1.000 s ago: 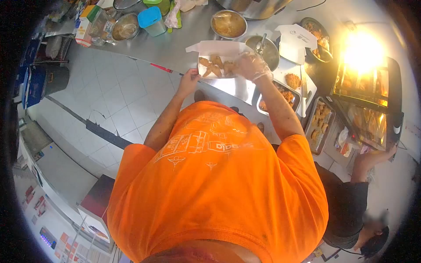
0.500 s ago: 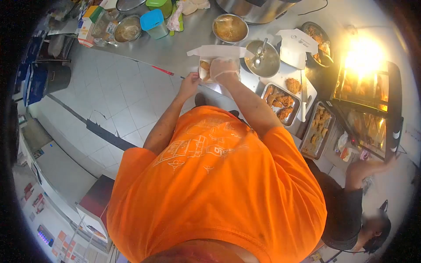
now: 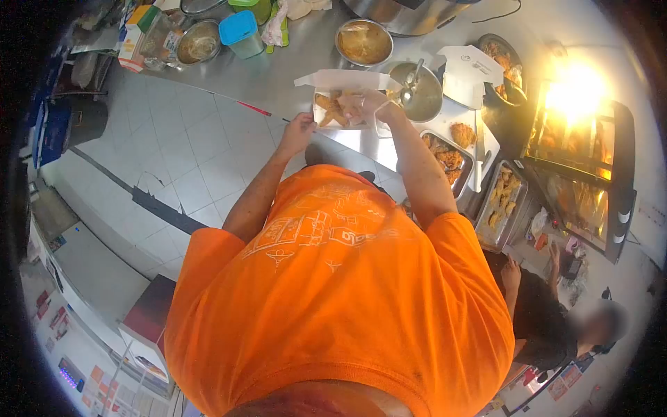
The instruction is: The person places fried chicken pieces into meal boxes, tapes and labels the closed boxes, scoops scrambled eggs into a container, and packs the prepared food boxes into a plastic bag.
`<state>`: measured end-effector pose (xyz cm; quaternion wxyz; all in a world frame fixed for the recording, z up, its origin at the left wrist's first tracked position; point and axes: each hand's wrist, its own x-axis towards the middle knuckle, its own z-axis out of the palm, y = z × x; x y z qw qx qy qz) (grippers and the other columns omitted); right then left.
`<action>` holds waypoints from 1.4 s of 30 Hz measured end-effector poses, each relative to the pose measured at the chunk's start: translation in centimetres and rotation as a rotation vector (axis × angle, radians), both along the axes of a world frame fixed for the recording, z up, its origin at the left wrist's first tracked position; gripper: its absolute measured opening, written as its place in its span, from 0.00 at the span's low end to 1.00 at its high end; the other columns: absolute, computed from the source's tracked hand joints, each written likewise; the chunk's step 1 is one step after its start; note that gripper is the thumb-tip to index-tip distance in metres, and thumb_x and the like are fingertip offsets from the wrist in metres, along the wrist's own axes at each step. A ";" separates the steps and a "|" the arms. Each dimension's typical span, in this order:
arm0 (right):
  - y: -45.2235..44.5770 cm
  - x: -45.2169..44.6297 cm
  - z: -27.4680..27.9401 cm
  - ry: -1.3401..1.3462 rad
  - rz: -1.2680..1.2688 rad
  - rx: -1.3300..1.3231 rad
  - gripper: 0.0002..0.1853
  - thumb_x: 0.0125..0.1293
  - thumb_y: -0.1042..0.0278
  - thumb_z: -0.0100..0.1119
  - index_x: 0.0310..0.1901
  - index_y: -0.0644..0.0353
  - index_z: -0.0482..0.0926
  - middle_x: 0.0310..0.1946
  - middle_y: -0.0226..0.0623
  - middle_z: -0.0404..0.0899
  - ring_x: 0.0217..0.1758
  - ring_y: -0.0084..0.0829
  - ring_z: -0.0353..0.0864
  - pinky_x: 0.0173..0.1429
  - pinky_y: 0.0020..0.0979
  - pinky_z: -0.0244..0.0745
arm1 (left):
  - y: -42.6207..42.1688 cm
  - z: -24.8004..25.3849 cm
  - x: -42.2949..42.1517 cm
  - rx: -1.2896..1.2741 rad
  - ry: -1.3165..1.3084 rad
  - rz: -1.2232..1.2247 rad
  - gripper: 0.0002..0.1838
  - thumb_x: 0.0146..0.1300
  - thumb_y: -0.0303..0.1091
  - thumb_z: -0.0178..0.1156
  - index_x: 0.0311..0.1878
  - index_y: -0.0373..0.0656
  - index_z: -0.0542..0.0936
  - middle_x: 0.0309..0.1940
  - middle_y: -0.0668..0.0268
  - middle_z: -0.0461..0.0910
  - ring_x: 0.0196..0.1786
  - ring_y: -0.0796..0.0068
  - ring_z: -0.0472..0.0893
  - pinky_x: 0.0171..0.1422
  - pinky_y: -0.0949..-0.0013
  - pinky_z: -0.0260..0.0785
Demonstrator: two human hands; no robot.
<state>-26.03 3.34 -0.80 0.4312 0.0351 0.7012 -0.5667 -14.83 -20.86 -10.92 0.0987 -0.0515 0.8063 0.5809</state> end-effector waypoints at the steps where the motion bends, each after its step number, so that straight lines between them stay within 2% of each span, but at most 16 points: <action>1: -0.1 0.2 0.7 0.017 0.003 -0.066 0.22 0.62 0.62 0.68 0.53 0.67 0.81 0.35 0.41 0.84 0.39 0.31 0.83 0.43 0.32 0.83 | -0.1 0.3 -0.1 -0.016 -0.005 -0.011 0.18 0.67 0.35 0.63 0.56 0.34 0.77 0.48 0.53 0.85 0.49 0.62 0.85 0.56 0.63 0.76; 4: 1.3 -0.5 -0.5 0.205 0.140 0.132 0.19 0.64 0.62 0.64 0.52 0.67 0.82 0.39 0.44 0.84 0.41 0.34 0.84 0.46 0.35 0.82 | -0.1 -0.1 -0.3 -0.010 -0.018 -0.021 0.18 0.67 0.35 0.62 0.56 0.34 0.77 0.48 0.53 0.84 0.51 0.63 0.84 0.58 0.62 0.75; 8: 1.8 -1.9 -0.8 0.657 0.514 0.748 0.21 0.61 0.60 0.61 0.51 0.66 0.83 0.43 0.49 0.85 0.45 0.43 0.85 0.52 0.40 0.81 | -0.1 -0.1 -0.2 0.001 -0.026 -0.018 0.18 0.67 0.35 0.62 0.56 0.35 0.77 0.49 0.53 0.84 0.52 0.63 0.84 0.58 0.62 0.75; 10: -0.2 -1.0 2.8 0.723 0.741 0.873 0.20 0.60 0.60 0.59 0.49 0.65 0.84 0.44 0.52 0.85 0.47 0.47 0.85 0.56 0.42 0.79 | 0.0 0.2 -0.1 -0.016 -0.010 -0.001 0.18 0.67 0.35 0.63 0.55 0.35 0.77 0.47 0.52 0.85 0.48 0.61 0.86 0.55 0.63 0.77; 13: -2.4 1.5 0.5 0.843 0.518 0.952 0.19 0.59 0.59 0.58 0.45 0.64 0.85 0.41 0.53 0.86 0.48 0.50 0.85 0.56 0.44 0.79 | 0.1 0.4 -0.1 -0.052 0.015 0.006 0.18 0.66 0.34 0.64 0.55 0.35 0.78 0.47 0.52 0.86 0.46 0.60 0.87 0.54 0.63 0.79; 17: -2.6 1.2 -1.7 0.839 0.557 1.042 0.14 0.57 0.63 0.57 0.39 0.61 0.87 0.42 0.50 0.86 0.51 0.47 0.86 0.54 0.44 0.81 | -0.1 1.0 -0.2 -0.085 0.026 -0.004 0.18 0.66 0.34 0.64 0.56 0.35 0.78 0.47 0.52 0.85 0.46 0.60 0.87 0.54 0.63 0.78; 20: -1.8 -1.3 5.1 0.684 0.935 0.996 0.18 0.58 0.60 0.56 0.44 0.60 0.86 0.46 0.49 0.85 0.51 0.45 0.85 0.56 0.44 0.79 | -0.3 0.6 -0.3 -0.051 0.009 -0.007 0.19 0.66 0.35 0.64 0.56 0.35 0.78 0.48 0.53 0.85 0.47 0.60 0.87 0.54 0.63 0.78; 23: 1.4 -3.2 5.2 0.754 0.974 0.983 0.17 0.59 0.62 0.55 0.44 0.60 0.87 0.48 0.49 0.85 0.50 0.42 0.85 0.58 0.40 0.78 | 0.0 0.4 -0.3 -0.049 0.005 -0.009 0.18 0.66 0.35 0.65 0.55 0.35 0.78 0.48 0.53 0.85 0.48 0.60 0.86 0.54 0.63 0.78; 24: 2.1 -3.6 4.2 0.806 1.117 0.979 0.17 0.60 0.65 0.55 0.45 0.61 0.87 0.49 0.48 0.84 0.52 0.42 0.84 0.60 0.37 0.77 | 0.1 0.2 -0.2 -0.046 0.019 -0.006 0.18 0.66 0.35 0.65 0.55 0.35 0.78 0.48 0.53 0.85 0.48 0.60 0.86 0.54 0.63 0.78; 27: 4.0 -3.5 2.8 0.795 0.905 0.839 0.16 0.63 0.63 0.57 0.47 0.61 0.86 0.48 0.47 0.85 0.51 0.41 0.84 0.59 0.36 0.76 | 0.2 0.0 -0.3 -0.049 0.050 -0.002 0.18 0.66 0.35 0.65 0.54 0.35 0.78 0.47 0.53 0.85 0.48 0.60 0.86 0.53 0.63 0.78; 30: 4.4 -1.9 6.5 0.867 0.414 0.552 0.16 0.66 0.60 0.61 0.47 0.62 0.86 0.44 0.46 0.85 0.46 0.37 0.85 0.55 0.33 0.77 | 0.0 0.5 -0.4 -0.069 0.040 -0.016 0.18 0.66 0.35 0.65 0.54 0.35 0.78 0.47 0.53 0.85 0.46 0.61 0.86 0.53 0.63 0.78; 33: 7.4 -2.5 5.6 0.759 0.138 0.500 0.17 0.68 0.56 0.62 0.47 0.62 0.85 0.42 0.42 0.85 0.43 0.32 0.84 0.51 0.32 0.78 | -0.1 0.6 -0.4 -0.065 0.013 -0.026 0.18 0.66 0.36 0.65 0.54 0.36 0.78 0.47 0.53 0.85 0.45 0.61 0.86 0.53 0.63 0.78; 34: 7.2 -2.1 6.9 0.597 0.003 0.614 0.17 0.68 0.56 0.64 0.47 0.62 0.84 0.38 0.38 0.84 0.39 0.30 0.83 0.45 0.33 0.79 | -0.1 0.6 -0.3 -0.065 0.007 -0.028 0.18 0.66 0.36 0.65 0.54 0.36 0.78 0.48 0.53 0.85 0.45 0.62 0.86 0.53 0.63 0.78; 37: 9.4 -0.3 4.0 -0.017 -0.648 -0.165 0.18 0.68 0.54 0.63 0.49 0.59 0.83 0.36 0.37 0.81 0.34 0.32 0.79 0.40 0.31 0.76 | -0.1 0.5 -0.5 -0.070 0.018 -0.031 0.19 0.66 0.37 0.65 0.55 0.36 0.78 0.48 0.54 0.85 0.46 0.62 0.86 0.53 0.63 0.78; 40: 9.1 1.0 2.4 -0.121 -0.689 -0.346 0.16 0.70 0.56 0.60 0.51 0.57 0.83 0.34 0.31 0.79 0.34 0.28 0.77 0.38 0.29 0.75 | -0.2 0.2 -0.5 -0.068 0.017 -0.036 0.19 0.66 0.38 0.65 0.55 0.36 0.78 0.48 0.54 0.85 0.47 0.63 0.86 0.53 0.64 0.78; 42: 7.6 2.6 2.6 -0.091 -0.665 -0.227 0.13 0.68 0.61 0.61 0.47 0.61 0.81 0.33 0.35 0.79 0.34 0.28 0.79 0.38 0.30 0.76 | -0.3 0.1 -0.5 -0.071 0.013 -0.047 0.19 0.66 0.38 0.65 0.55 0.36 0.78 0.48 0.54 0.85 0.47 0.63 0.86 0.54 0.64 0.78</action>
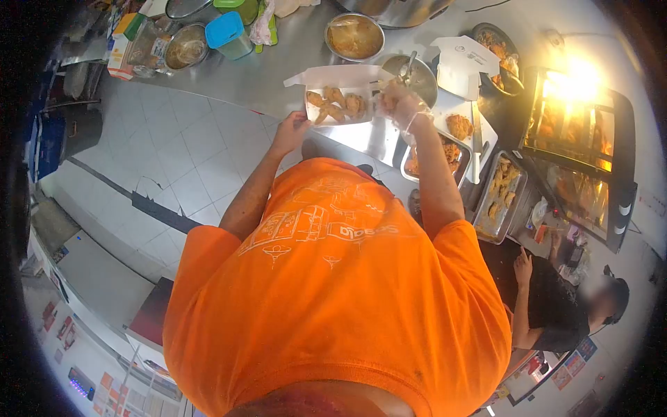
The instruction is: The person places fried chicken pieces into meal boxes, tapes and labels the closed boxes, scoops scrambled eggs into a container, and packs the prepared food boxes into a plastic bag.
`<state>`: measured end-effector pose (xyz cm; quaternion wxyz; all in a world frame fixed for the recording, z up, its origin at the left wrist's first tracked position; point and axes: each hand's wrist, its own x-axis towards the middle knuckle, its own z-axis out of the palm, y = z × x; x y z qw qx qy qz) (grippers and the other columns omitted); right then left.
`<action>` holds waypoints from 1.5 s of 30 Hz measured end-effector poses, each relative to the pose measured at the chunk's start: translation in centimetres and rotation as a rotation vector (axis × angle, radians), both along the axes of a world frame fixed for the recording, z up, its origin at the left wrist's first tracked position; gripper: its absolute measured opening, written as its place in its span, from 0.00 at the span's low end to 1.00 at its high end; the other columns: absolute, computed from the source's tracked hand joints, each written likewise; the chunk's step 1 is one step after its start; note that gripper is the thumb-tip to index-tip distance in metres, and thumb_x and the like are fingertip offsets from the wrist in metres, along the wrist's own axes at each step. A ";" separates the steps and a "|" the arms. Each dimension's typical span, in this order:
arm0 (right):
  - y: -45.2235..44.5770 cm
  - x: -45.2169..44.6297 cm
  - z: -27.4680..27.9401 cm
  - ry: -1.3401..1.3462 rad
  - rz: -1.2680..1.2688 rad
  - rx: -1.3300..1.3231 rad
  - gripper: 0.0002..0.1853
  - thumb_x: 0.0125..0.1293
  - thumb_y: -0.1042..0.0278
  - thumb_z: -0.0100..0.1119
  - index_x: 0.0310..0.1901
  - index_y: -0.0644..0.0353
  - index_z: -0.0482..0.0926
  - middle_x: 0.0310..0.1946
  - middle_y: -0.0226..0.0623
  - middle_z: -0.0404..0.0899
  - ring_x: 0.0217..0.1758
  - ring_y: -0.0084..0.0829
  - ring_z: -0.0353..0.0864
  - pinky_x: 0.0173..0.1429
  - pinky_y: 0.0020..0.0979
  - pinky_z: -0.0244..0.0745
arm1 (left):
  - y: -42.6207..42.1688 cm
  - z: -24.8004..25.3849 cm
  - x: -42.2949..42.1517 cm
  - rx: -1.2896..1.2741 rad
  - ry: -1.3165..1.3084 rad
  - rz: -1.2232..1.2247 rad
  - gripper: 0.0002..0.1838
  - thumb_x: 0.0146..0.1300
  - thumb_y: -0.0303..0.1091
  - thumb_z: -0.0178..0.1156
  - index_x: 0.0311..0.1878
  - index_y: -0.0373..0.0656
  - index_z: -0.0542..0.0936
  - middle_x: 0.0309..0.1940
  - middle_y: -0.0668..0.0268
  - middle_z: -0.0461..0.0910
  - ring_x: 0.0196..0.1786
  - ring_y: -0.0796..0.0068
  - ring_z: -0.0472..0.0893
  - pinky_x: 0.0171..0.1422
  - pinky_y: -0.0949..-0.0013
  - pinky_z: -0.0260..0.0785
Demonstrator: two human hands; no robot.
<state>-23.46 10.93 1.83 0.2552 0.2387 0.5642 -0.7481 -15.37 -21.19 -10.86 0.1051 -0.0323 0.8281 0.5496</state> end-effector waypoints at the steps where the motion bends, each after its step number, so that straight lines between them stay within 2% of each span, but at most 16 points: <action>1: -1.0 0.5 0.2 -0.003 0.014 0.060 0.12 0.68 0.64 0.62 0.45 0.64 0.80 0.32 0.37 0.79 0.33 0.28 0.80 0.37 0.30 0.77 | 0.0 0.0 -0.1 -0.005 0.001 -0.007 0.19 0.66 0.38 0.65 0.55 0.36 0.78 0.48 0.54 0.85 0.47 0.63 0.86 0.54 0.64 0.78; 2: -1.5 0.9 -1.1 0.114 0.124 0.199 0.10 0.68 0.66 0.61 0.44 0.63 0.81 0.30 0.34 0.79 0.32 0.26 0.78 0.37 0.28 0.77 | 0.0 0.0 -0.1 -0.009 0.001 -0.013 0.19 0.66 0.38 0.65 0.55 0.36 0.78 0.48 0.54 0.85 0.47 0.62 0.86 0.54 0.64 0.78; 5: -4.3 0.6 -3.7 0.375 0.511 0.649 0.11 0.68 0.64 0.57 0.44 0.62 0.82 0.31 0.40 0.84 0.33 0.34 0.83 0.39 0.34 0.79 | 0.0 0.4 -0.2 0.012 -0.013 -0.016 0.18 0.66 0.37 0.65 0.54 0.35 0.78 0.47 0.54 0.85 0.47 0.62 0.86 0.53 0.64 0.78; 8: -8.7 1.0 -3.1 0.635 0.720 1.181 0.14 0.67 0.62 0.53 0.45 0.61 0.83 0.35 0.49 0.86 0.38 0.44 0.87 0.45 0.42 0.81 | 0.1 0.7 -0.3 0.010 0.005 -0.011 0.18 0.65 0.36 0.65 0.53 0.36 0.78 0.45 0.55 0.86 0.46 0.62 0.86 0.52 0.63 0.78; 11: -8.7 0.8 -4.4 0.798 1.130 1.434 0.15 0.66 0.61 0.51 0.44 0.60 0.83 0.40 0.53 0.85 0.44 0.50 0.87 0.50 0.48 0.80 | 0.3 1.5 -0.5 -0.029 0.022 -0.001 0.17 0.63 0.34 0.65 0.52 0.36 0.79 0.44 0.55 0.86 0.44 0.62 0.87 0.52 0.63 0.78; 15: -7.5 -0.7 -2.0 0.764 1.297 1.361 0.14 0.67 0.63 0.49 0.43 0.61 0.83 0.39 0.53 0.85 0.44 0.49 0.86 0.50 0.48 0.80 | 0.5 1.0 -0.7 -0.034 -0.004 0.026 0.17 0.62 0.33 0.65 0.52 0.36 0.78 0.43 0.55 0.86 0.42 0.62 0.87 0.51 0.63 0.78; 16: -7.5 -1.2 -1.3 0.727 1.293 1.309 0.13 0.68 0.65 0.53 0.45 0.64 0.82 0.37 0.51 0.86 0.43 0.44 0.88 0.49 0.44 0.81 | 0.7 0.7 -0.5 -0.031 0.012 0.031 0.18 0.61 0.33 0.65 0.52 0.36 0.78 0.43 0.55 0.86 0.42 0.62 0.87 0.51 0.63 0.78; 19: -6.2 -1.6 -0.4 0.432 0.776 0.914 0.13 0.67 0.66 0.61 0.47 0.67 0.81 0.35 0.48 0.85 0.44 0.36 0.87 0.47 0.39 0.81 | 0.7 1.0 -0.5 -0.014 0.033 0.049 0.18 0.61 0.34 0.65 0.53 0.35 0.78 0.43 0.55 0.86 0.42 0.62 0.87 0.51 0.63 0.79; 22: -4.7 -1.8 -1.4 0.039 0.422 -0.139 0.15 0.65 0.69 0.65 0.50 0.67 0.80 0.39 0.44 0.85 0.45 0.30 0.85 0.48 0.32 0.81 | 0.5 0.1 -0.5 0.008 0.033 0.037 0.19 0.62 0.34 0.65 0.54 0.35 0.78 0.44 0.55 0.86 0.42 0.62 0.87 0.51 0.63 0.79; 27: -3.6 -2.4 -5.3 0.494 0.828 0.316 0.18 0.63 0.68 0.65 0.53 0.68 0.80 0.54 0.40 0.81 0.49 0.33 0.84 0.58 0.32 0.77 | 0.3 0.5 -0.8 0.005 0.034 0.002 0.19 0.62 0.34 0.65 0.54 0.36 0.78 0.44 0.55 0.85 0.43 0.63 0.87 0.51 0.63 0.79; 30: -4.1 -3.0 -6.8 1.061 1.054 0.791 0.20 0.63 0.63 0.63 0.52 0.69 0.80 0.55 0.41 0.81 0.51 0.37 0.84 0.62 0.35 0.75 | 0.2 0.6 -0.9 -0.009 0.037 -0.011 0.19 0.62 0.33 0.65 0.54 0.36 0.77 0.44 0.55 0.85 0.43 0.63 0.87 0.51 0.64 0.79; 32: -5.4 -3.1 -7.2 1.182 1.212 1.154 0.20 0.65 0.59 0.61 0.50 0.68 0.81 0.53 0.43 0.83 0.52 0.40 0.84 0.61 0.38 0.75 | 0.2 0.1 -0.9 0.006 0.054 -0.006 0.19 0.62 0.33 0.65 0.54 0.36 0.77 0.44 0.55 0.85 0.44 0.62 0.87 0.51 0.64 0.79; 34: -6.9 -2.4 -6.0 0.895 1.392 1.486 0.20 0.67 0.55 0.57 0.48 0.65 0.82 0.50 0.47 0.83 0.53 0.45 0.84 0.59 0.42 0.76 | 0.2 0.2 -0.8 0.006 0.052 0.000 0.18 0.62 0.33 0.65 0.53 0.35 0.77 0.44 0.55 0.85 0.44 0.62 0.87 0.51 0.64 0.79; 37: -8.4 0.0 -3.6 0.672 1.165 1.234 0.18 0.67 0.53 0.55 0.45 0.60 0.84 0.46 0.50 0.84 0.49 0.48 0.84 0.55 0.46 0.78 | 0.4 0.7 -0.9 -0.006 0.034 0.003 0.18 0.61 0.32 0.65 0.52 0.35 0.77 0.44 0.54 0.85 0.44 0.62 0.87 0.51 0.64 0.79; 38: -8.9 0.3 -3.4 0.703 1.215 1.364 0.16 0.66 0.54 0.54 0.42 0.54 0.86 0.42 0.47 0.86 0.46 0.48 0.86 0.52 0.48 0.79 | 0.4 0.9 -0.9 -0.012 0.025 0.006 0.18 0.61 0.32 0.65 0.52 0.35 0.77 0.44 0.54 0.85 0.44 0.62 0.87 0.51 0.64 0.79; 45: -10.0 1.1 -3.4 0.744 1.245 1.683 0.15 0.63 0.56 0.54 0.43 0.50 0.87 0.35 0.39 0.88 0.42 0.46 0.87 0.50 0.47 0.78 | 0.7 1.0 -0.8 -0.002 0.023 0.022 0.18 0.61 0.31 0.66 0.52 0.35 0.77 0.43 0.54 0.85 0.44 0.62 0.86 0.50 0.63 0.79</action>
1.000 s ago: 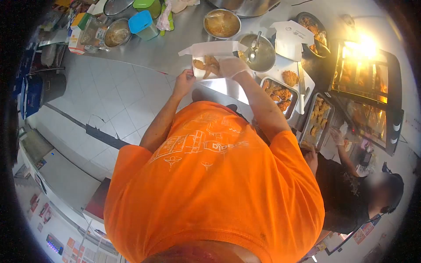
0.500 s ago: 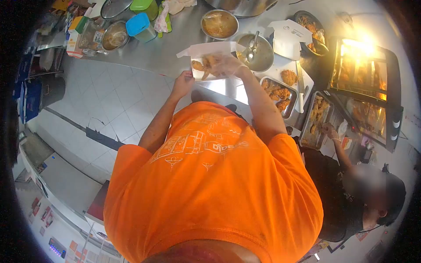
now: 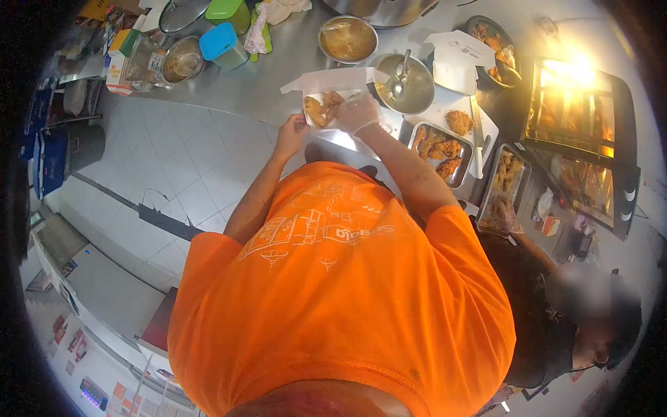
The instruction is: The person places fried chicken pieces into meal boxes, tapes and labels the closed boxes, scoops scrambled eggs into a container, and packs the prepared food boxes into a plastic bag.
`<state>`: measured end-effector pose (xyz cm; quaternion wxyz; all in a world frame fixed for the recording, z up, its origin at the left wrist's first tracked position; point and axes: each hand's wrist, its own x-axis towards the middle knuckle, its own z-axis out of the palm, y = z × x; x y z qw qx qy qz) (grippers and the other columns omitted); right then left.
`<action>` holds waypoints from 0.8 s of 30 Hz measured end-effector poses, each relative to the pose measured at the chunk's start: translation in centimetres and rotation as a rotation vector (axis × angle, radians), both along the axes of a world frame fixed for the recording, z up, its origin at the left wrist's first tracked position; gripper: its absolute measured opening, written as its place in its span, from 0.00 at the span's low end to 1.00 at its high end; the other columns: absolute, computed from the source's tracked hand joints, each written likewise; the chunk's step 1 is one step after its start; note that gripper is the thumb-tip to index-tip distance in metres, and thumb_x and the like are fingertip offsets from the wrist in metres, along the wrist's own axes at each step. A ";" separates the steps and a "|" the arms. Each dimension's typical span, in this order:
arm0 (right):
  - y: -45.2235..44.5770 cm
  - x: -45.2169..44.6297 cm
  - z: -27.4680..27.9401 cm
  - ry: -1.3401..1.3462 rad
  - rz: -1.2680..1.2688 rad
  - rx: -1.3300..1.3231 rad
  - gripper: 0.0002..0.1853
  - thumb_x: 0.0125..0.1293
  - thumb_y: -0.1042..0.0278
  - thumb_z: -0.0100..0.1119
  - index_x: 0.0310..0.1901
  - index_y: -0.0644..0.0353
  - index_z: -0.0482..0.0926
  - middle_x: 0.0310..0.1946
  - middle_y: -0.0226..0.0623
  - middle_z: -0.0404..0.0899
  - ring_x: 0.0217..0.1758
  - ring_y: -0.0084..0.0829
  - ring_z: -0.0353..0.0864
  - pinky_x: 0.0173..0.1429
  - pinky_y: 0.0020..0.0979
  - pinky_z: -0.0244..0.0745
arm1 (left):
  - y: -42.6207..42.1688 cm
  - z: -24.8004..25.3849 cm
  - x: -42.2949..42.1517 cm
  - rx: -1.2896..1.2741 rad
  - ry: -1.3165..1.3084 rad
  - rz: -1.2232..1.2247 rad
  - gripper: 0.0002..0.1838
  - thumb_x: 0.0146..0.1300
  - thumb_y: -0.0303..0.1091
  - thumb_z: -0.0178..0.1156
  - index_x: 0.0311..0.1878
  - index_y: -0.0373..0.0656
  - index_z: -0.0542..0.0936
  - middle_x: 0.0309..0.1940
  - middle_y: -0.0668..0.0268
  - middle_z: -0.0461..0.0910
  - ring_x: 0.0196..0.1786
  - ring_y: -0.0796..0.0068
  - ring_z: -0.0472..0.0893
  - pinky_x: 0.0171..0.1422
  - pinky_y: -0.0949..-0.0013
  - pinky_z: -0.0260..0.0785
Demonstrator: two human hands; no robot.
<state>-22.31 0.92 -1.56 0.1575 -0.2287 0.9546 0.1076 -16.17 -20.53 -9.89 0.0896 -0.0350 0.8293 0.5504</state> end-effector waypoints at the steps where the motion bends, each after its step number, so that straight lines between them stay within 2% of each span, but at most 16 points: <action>1: -0.5 0.5 0.0 0.038 0.015 0.009 0.15 0.63 0.55 0.54 0.44 0.49 0.87 0.35 0.39 0.88 0.42 0.45 0.87 0.50 0.48 0.78 | 0.1 0.2 0.0 -0.007 0.001 -0.001 0.18 0.61 0.32 0.66 0.52 0.35 0.77 0.43 0.54 0.85 0.44 0.62 0.86 0.50 0.63 0.79; 2: -0.8 0.9 0.0 0.077 0.031 0.017 0.15 0.63 0.54 0.54 0.45 0.48 0.87 0.35 0.39 0.88 0.41 0.45 0.87 0.49 0.49 0.77 | 0.0 0.3 0.0 -0.016 0.002 -0.002 0.18 0.61 0.32 0.66 0.52 0.35 0.77 0.43 0.54 0.85 0.44 0.62 0.86 0.50 0.63 0.79; 5: -0.7 1.0 1.0 -0.063 0.021 -0.152 0.17 0.65 0.53 0.52 0.48 0.48 0.86 0.34 0.40 0.87 0.40 0.44 0.86 0.48 0.52 0.76 | -0.1 -0.1 -0.1 -0.029 0.035 0.005 0.18 0.62 0.32 0.67 0.52 0.35 0.78 0.44 0.54 0.85 0.44 0.62 0.87 0.50 0.64 0.79; 8: -0.3 0.3 2.8 -0.142 0.020 -0.148 0.18 0.69 0.54 0.49 0.51 0.50 0.84 0.35 0.43 0.87 0.40 0.46 0.86 0.48 0.50 0.76 | -0.7 -0.6 -0.2 -0.006 0.041 0.002 0.18 0.63 0.34 0.67 0.52 0.35 0.78 0.45 0.53 0.85 0.45 0.63 0.86 0.50 0.64 0.79; 11: 1.7 0.7 2.3 0.019 -0.156 -0.485 0.16 0.71 0.54 0.48 0.45 0.48 0.87 0.41 0.50 0.86 0.49 0.45 0.86 0.54 0.46 0.78 | -1.0 -0.3 -0.2 0.037 -0.016 -0.004 0.19 0.63 0.35 0.67 0.53 0.35 0.78 0.45 0.53 0.85 0.46 0.64 0.86 0.52 0.64 0.78; 14: 6.9 0.8 2.3 0.263 -0.400 -0.548 0.13 0.69 0.62 0.56 0.44 0.59 0.86 0.37 0.46 0.87 0.39 0.45 0.86 0.47 0.42 0.79 | -0.8 1.6 0.7 0.007 0.056 0.089 0.19 0.63 0.35 0.67 0.53 0.35 0.78 0.45 0.54 0.85 0.44 0.65 0.86 0.50 0.63 0.78; 16: 9.8 2.9 1.0 0.470 -0.681 -1.136 0.10 0.67 0.67 0.62 0.41 0.65 0.86 0.37 0.44 0.88 0.38 0.37 0.86 0.46 0.38 0.79 | -0.3 2.3 1.0 -0.016 0.115 0.129 0.18 0.63 0.34 0.67 0.53 0.36 0.79 0.42 0.55 0.86 0.42 0.65 0.86 0.48 0.63 0.78; 17: 11.9 4.0 -0.2 0.495 -0.674 -1.084 0.10 0.67 0.67 0.62 0.42 0.66 0.86 0.37 0.43 0.88 0.37 0.34 0.85 0.44 0.36 0.79 | 0.0 2.8 1.2 -0.026 0.145 0.148 0.17 0.62 0.33 0.67 0.53 0.36 0.80 0.40 0.55 0.86 0.41 0.66 0.86 0.46 0.62 0.78; 19: 14.9 5.9 -1.3 0.544 -0.660 -0.980 0.12 0.67 0.68 0.64 0.45 0.68 0.85 0.37 0.41 0.88 0.36 0.28 0.85 0.41 0.31 0.78 | 0.8 5.0 1.4 -0.009 0.157 0.007 0.16 0.63 0.34 0.66 0.52 0.38 0.82 0.37 0.54 0.86 0.39 0.63 0.86 0.46 0.62 0.77; 20: 15.4 7.1 -1.2 0.445 -0.806 -1.049 0.12 0.67 0.68 0.64 0.46 0.67 0.84 0.37 0.40 0.87 0.35 0.26 0.84 0.40 0.30 0.78 | 1.4 6.2 1.3 0.000 0.164 -0.065 0.16 0.63 0.34 0.66 0.52 0.39 0.82 0.35 0.54 0.86 0.38 0.62 0.86 0.45 0.61 0.77; 22: 14.9 9.9 2.6 0.235 -1.095 -1.178 0.13 0.67 0.67 0.63 0.49 0.66 0.84 0.38 0.39 0.87 0.32 0.24 0.83 0.37 0.27 0.78 | 3.3 8.1 0.7 -0.033 0.011 -0.238 0.16 0.64 0.37 0.64 0.53 0.42 0.83 0.34 0.53 0.86 0.38 0.59 0.86 0.45 0.61 0.77; 23: 15.7 10.9 1.3 0.190 -1.117 -1.297 0.16 0.71 0.61 0.61 0.50 0.65 0.83 0.41 0.38 0.87 0.30 0.21 0.82 0.35 0.24 0.77 | 4.4 8.5 0.5 -0.053 -0.066 -0.325 0.16 0.65 0.38 0.63 0.53 0.43 0.84 0.33 0.53 0.86 0.39 0.58 0.86 0.45 0.61 0.77; 24: 16.6 12.1 -0.4 0.256 -1.019 -1.231 0.18 0.72 0.57 0.58 0.51 0.65 0.83 0.42 0.37 0.87 0.30 0.22 0.82 0.35 0.24 0.77 | 5.4 8.3 0.3 -0.067 -0.025 -0.334 0.16 0.65 0.39 0.63 0.53 0.43 0.84 0.34 0.53 0.86 0.38 0.57 0.86 0.45 0.61 0.77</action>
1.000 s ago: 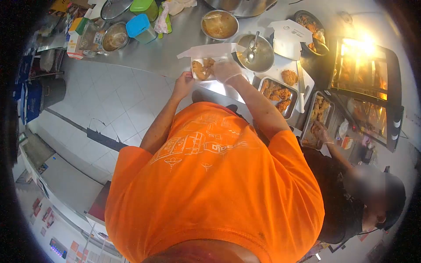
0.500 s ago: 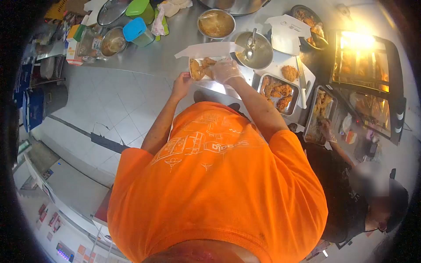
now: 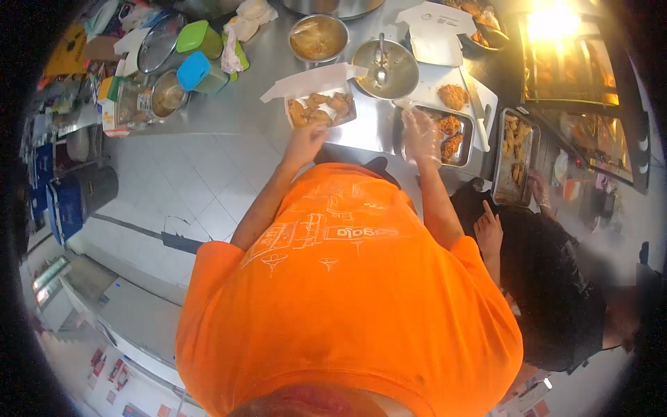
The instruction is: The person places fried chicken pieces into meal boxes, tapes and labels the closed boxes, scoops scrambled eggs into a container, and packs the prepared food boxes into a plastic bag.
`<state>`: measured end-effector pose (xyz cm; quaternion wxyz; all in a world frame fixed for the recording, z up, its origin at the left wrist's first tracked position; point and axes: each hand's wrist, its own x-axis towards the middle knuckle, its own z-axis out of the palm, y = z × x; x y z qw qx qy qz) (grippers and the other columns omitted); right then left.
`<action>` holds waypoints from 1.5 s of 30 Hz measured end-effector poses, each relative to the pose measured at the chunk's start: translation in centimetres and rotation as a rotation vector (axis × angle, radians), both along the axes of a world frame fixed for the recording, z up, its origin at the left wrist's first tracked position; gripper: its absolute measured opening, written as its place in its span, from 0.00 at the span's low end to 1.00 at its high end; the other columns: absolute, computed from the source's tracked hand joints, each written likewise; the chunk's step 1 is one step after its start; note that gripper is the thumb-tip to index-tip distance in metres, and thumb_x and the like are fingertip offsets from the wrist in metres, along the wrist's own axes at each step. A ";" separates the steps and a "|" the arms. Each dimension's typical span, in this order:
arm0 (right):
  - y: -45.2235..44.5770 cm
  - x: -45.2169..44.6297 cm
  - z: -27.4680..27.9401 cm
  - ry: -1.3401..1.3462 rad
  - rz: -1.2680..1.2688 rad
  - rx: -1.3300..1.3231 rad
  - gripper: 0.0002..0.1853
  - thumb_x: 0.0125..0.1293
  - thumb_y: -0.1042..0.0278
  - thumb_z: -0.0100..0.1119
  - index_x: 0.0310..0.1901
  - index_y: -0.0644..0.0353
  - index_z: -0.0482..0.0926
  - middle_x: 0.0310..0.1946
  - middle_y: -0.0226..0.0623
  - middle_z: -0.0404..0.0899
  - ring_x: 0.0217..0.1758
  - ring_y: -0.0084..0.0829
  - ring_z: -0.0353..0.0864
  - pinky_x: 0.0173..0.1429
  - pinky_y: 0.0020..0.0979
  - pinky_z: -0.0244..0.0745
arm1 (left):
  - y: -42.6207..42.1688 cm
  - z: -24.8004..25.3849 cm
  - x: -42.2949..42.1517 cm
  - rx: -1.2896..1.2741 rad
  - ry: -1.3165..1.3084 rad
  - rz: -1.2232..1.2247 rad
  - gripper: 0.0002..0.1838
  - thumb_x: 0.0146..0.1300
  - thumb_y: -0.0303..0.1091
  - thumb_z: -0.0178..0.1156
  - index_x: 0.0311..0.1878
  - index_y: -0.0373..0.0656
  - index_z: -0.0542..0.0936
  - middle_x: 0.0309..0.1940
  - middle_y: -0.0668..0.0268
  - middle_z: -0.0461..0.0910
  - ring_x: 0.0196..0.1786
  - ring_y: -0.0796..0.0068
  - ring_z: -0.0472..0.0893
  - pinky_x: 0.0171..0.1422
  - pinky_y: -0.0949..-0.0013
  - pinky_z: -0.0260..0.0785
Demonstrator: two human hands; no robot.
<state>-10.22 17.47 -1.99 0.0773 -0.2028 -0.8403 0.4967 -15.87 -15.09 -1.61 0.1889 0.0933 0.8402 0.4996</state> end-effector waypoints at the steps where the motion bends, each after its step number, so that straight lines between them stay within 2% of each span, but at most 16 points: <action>1: 0.2 0.8 -0.7 0.055 0.046 0.109 0.21 0.74 0.53 0.55 0.53 0.64 0.83 0.43 0.37 0.87 0.30 0.23 0.82 0.35 0.24 0.77 | 1.1 -0.4 -0.4 -0.006 0.044 -0.011 0.16 0.65 0.39 0.63 0.52 0.44 0.84 0.34 0.53 0.87 0.38 0.56 0.86 0.45 0.60 0.77; 4: 0.9 2.1 1.1 -0.234 0.125 0.063 0.31 0.78 0.40 0.39 0.62 0.59 0.79 0.48 0.37 0.86 0.36 0.27 0.84 0.42 0.31 0.79 | 3.2 -0.7 -1.0 0.004 0.131 0.010 0.15 0.66 0.41 0.63 0.49 0.41 0.84 0.34 0.52 0.87 0.37 0.57 0.87 0.45 0.61 0.77; 7: -2.6 1.4 4.5 -0.262 0.210 -0.229 0.32 0.78 0.40 0.37 0.66 0.58 0.75 0.52 0.40 0.85 0.46 0.35 0.85 0.53 0.38 0.78 | 3.9 -0.4 -1.4 0.061 0.134 0.131 0.13 0.67 0.40 0.63 0.42 0.38 0.83 0.30 0.57 0.86 0.33 0.66 0.86 0.41 0.66 0.75; 12: -7.7 -5.5 3.7 -0.405 0.863 0.396 0.27 0.71 0.45 0.50 0.64 0.51 0.76 0.53 0.49 0.83 0.54 0.48 0.84 0.58 0.43 0.77 | 2.3 -1.0 -0.3 0.076 0.057 0.263 0.12 0.71 0.36 0.60 0.43 0.35 0.82 0.32 0.61 0.85 0.37 0.73 0.83 0.45 0.69 0.73; 15: -10.9 -7.3 9.8 -0.534 0.904 0.554 0.28 0.64 0.41 0.60 0.55 0.55 0.83 0.49 0.47 0.85 0.52 0.49 0.86 0.57 0.45 0.79 | 1.4 -0.3 0.7 -0.004 0.026 0.342 0.12 0.71 0.35 0.59 0.44 0.35 0.82 0.34 0.61 0.85 0.40 0.73 0.83 0.48 0.69 0.73; 18: -10.9 -7.8 4.6 -0.391 0.834 0.670 0.31 0.60 0.37 0.62 0.54 0.55 0.83 0.50 0.46 0.85 0.51 0.46 0.87 0.55 0.46 0.80 | 0.0 -1.2 2.6 -0.024 0.145 0.418 0.12 0.71 0.36 0.60 0.40 0.35 0.82 0.27 0.65 0.82 0.33 0.78 0.77 0.40 0.71 0.70; 23: -4.6 -5.6 7.8 -0.444 0.827 0.466 0.15 0.65 0.58 0.58 0.48 0.55 0.84 0.44 0.49 0.86 0.46 0.47 0.87 0.51 0.41 0.81 | -0.8 -3.6 6.4 -0.029 0.208 0.506 0.11 0.70 0.35 0.60 0.41 0.34 0.82 0.31 0.64 0.82 0.34 0.77 0.77 0.41 0.70 0.71; 26: 1.4 -2.3 10.4 -0.218 0.410 0.250 0.14 0.64 0.62 0.59 0.46 0.59 0.85 0.43 0.47 0.86 0.45 0.47 0.87 0.52 0.40 0.81 | -1.1 -4.7 8.6 -0.030 0.072 0.546 0.12 0.71 0.35 0.59 0.42 0.34 0.82 0.34 0.63 0.83 0.36 0.75 0.78 0.43 0.70 0.71; 29: 10.6 1.2 4.8 0.105 -0.073 0.429 0.11 0.67 0.67 0.59 0.47 0.58 0.84 0.40 0.40 0.87 0.41 0.34 0.86 0.49 0.33 0.80 | -0.8 -5.3 9.6 -0.085 0.046 0.529 0.13 0.71 0.36 0.59 0.43 0.34 0.82 0.34 0.63 0.83 0.37 0.74 0.79 0.44 0.70 0.71; 31: 16.8 3.3 2.3 0.174 -0.595 0.073 0.12 0.66 0.65 0.60 0.47 0.59 0.84 0.40 0.40 0.86 0.41 0.33 0.86 0.51 0.32 0.80 | -0.5 -5.5 9.6 -0.094 0.034 0.508 0.13 0.71 0.36 0.58 0.43 0.34 0.83 0.34 0.63 0.83 0.37 0.74 0.79 0.44 0.70 0.71; 32: 20.8 4.9 2.2 -0.021 -0.603 0.373 0.12 0.67 0.63 0.59 0.46 0.59 0.84 0.38 0.40 0.86 0.40 0.31 0.86 0.48 0.31 0.80 | -0.1 -5.3 9.3 -0.103 0.008 0.508 0.13 0.71 0.36 0.58 0.43 0.34 0.82 0.33 0.63 0.83 0.37 0.75 0.78 0.43 0.70 0.71; 33: 24.5 6.5 -0.6 0.074 -0.776 0.205 0.11 0.68 0.64 0.57 0.43 0.59 0.85 0.37 0.39 0.86 0.39 0.35 0.86 0.48 0.33 0.80 | 0.2 -4.9 9.0 -0.114 -0.020 0.505 0.13 0.71 0.36 0.58 0.43 0.33 0.82 0.33 0.63 0.83 0.37 0.75 0.78 0.42 0.70 0.70; 36: 33.8 10.7 -7.4 0.034 -0.963 0.412 0.12 0.64 0.67 0.60 0.47 0.60 0.82 0.37 0.45 0.84 0.43 0.43 0.84 0.49 0.41 0.77 | 1.1 -4.9 8.1 -0.089 0.036 0.477 0.13 0.71 0.36 0.59 0.43 0.34 0.82 0.32 0.64 0.81 0.34 0.76 0.76 0.40 0.71 0.69; 41: 42.1 14.5 -14.8 0.062 -0.953 0.215 0.18 0.69 0.59 0.53 0.54 0.58 0.81 0.41 0.42 0.84 0.42 0.42 0.84 0.49 0.38 0.79 | 3.0 -4.9 7.4 -0.029 0.010 0.463 0.11 0.72 0.35 0.59 0.42 0.35 0.82 0.30 0.68 0.79 0.30 0.80 0.73 0.35 0.74 0.66; 44: 41.5 12.1 -5.0 -0.822 -0.563 0.857 0.16 0.65 0.66 0.55 0.53 0.55 0.82 0.40 0.39 0.87 0.47 0.42 0.86 0.52 0.37 0.80 | 4.0 -4.3 8.2 -0.058 -0.043 0.463 0.10 0.72 0.35 0.59 0.41 0.36 0.82 0.27 0.71 0.76 0.27 0.82 0.70 0.32 0.75 0.63; 45: 44.5 11.2 -6.8 -0.825 -0.767 0.598 0.20 0.66 0.61 0.53 0.57 0.55 0.81 0.44 0.43 0.86 0.51 0.46 0.85 0.55 0.43 0.79 | 4.5 -3.5 8.7 -0.054 -0.065 0.470 0.10 0.72 0.35 0.59 0.40 0.36 0.82 0.26 0.72 0.75 0.27 0.83 0.70 0.31 0.76 0.62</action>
